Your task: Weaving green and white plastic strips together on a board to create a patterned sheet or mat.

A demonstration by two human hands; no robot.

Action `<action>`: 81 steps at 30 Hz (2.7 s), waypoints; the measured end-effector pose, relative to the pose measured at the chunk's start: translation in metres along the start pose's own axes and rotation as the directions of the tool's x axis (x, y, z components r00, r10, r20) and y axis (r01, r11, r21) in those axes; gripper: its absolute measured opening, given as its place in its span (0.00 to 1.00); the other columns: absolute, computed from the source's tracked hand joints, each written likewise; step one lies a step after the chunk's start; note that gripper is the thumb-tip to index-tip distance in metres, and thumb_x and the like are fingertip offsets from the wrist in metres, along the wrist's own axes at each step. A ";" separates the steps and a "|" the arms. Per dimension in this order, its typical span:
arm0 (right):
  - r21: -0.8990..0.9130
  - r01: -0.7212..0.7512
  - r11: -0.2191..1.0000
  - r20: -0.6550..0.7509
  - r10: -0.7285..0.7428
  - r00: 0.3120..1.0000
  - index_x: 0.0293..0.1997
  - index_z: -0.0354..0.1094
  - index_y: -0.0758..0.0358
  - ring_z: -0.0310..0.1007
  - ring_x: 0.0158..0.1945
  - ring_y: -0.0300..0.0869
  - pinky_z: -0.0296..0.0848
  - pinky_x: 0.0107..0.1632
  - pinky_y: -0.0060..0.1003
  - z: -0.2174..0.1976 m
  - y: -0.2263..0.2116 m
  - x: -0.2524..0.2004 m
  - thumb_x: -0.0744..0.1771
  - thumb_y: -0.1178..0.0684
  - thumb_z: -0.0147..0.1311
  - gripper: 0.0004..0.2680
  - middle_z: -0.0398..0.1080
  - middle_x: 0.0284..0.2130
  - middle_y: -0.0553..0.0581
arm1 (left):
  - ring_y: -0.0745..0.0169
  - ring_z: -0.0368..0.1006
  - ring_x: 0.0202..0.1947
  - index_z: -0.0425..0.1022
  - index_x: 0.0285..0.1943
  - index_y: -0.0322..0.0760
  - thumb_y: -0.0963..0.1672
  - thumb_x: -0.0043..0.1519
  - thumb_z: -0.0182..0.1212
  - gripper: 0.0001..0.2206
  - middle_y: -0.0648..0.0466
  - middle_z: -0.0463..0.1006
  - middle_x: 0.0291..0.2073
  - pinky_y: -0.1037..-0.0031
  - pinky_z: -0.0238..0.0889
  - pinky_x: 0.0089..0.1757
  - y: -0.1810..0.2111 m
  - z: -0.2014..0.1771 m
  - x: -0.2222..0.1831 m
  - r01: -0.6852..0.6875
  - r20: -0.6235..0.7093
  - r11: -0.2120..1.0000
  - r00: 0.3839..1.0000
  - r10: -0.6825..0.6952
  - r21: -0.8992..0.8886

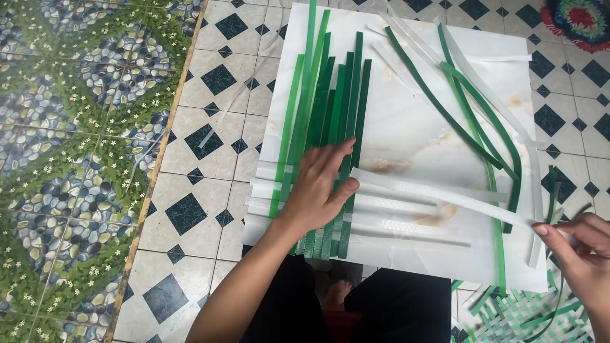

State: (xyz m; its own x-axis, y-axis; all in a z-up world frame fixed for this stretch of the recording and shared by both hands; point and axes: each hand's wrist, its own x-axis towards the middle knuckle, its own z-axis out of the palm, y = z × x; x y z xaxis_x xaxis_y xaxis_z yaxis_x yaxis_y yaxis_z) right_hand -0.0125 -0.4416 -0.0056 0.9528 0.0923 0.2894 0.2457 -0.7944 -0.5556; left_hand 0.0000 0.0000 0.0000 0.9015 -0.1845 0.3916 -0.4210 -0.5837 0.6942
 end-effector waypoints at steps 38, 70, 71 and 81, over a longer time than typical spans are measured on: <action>-0.180 -0.266 0.947 0.787 0.301 0.538 0.47 0.72 0.63 0.73 0.25 0.45 0.72 0.32 0.38 0.161 -0.176 0.134 0.67 0.55 0.46 0.09 0.76 0.29 0.63 | 0.54 0.56 0.65 0.70 0.59 0.37 0.55 0.62 0.51 0.24 0.50 0.63 0.64 0.53 0.52 0.54 -0.067 0.042 -0.026 -0.145 0.118 0.900 0.988 0.105 0.412; -0.177 -0.331 0.927 0.733 0.348 0.584 0.42 0.75 0.59 0.69 0.37 0.48 0.64 0.41 0.41 0.199 -0.127 0.152 0.66 0.55 0.45 0.09 0.73 0.30 0.58 | 0.56 0.57 0.65 0.70 0.60 0.40 0.56 0.61 0.50 0.25 0.53 0.67 0.64 0.55 0.50 0.56 -0.074 0.046 -0.028 -0.119 0.101 0.913 0.991 0.086 0.390; -0.166 -0.369 0.915 0.726 0.366 0.583 0.41 0.74 0.58 0.69 0.37 0.48 0.63 0.40 0.41 0.196 -0.130 0.153 0.65 0.53 0.45 0.09 0.72 0.29 0.58 | 0.56 0.57 0.65 0.70 0.60 0.40 0.56 0.61 0.49 0.25 0.52 0.68 0.63 0.55 0.50 0.56 -0.074 0.046 -0.028 -0.117 0.101 0.914 0.991 0.085 0.388; 0.003 -0.358 0.934 0.730 0.242 0.639 0.44 0.74 0.63 0.69 0.32 0.45 0.64 0.39 0.38 0.224 -0.131 0.151 0.64 0.58 0.50 0.08 0.73 0.29 0.60 | 0.55 0.58 0.64 0.70 0.59 0.40 0.56 0.60 0.50 0.25 0.52 0.69 0.62 0.54 0.50 0.56 -0.072 0.046 -0.027 -0.116 0.085 0.912 0.992 0.090 0.394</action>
State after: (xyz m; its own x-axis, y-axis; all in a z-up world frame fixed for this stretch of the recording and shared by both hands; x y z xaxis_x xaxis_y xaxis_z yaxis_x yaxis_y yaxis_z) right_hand 0.1392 -0.1892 -0.0641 0.7988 0.3049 -0.5186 -0.1108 -0.7727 -0.6250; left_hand 0.0110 0.0105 -0.0889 0.8653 -0.3025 0.3996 -0.4490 -0.8222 0.3498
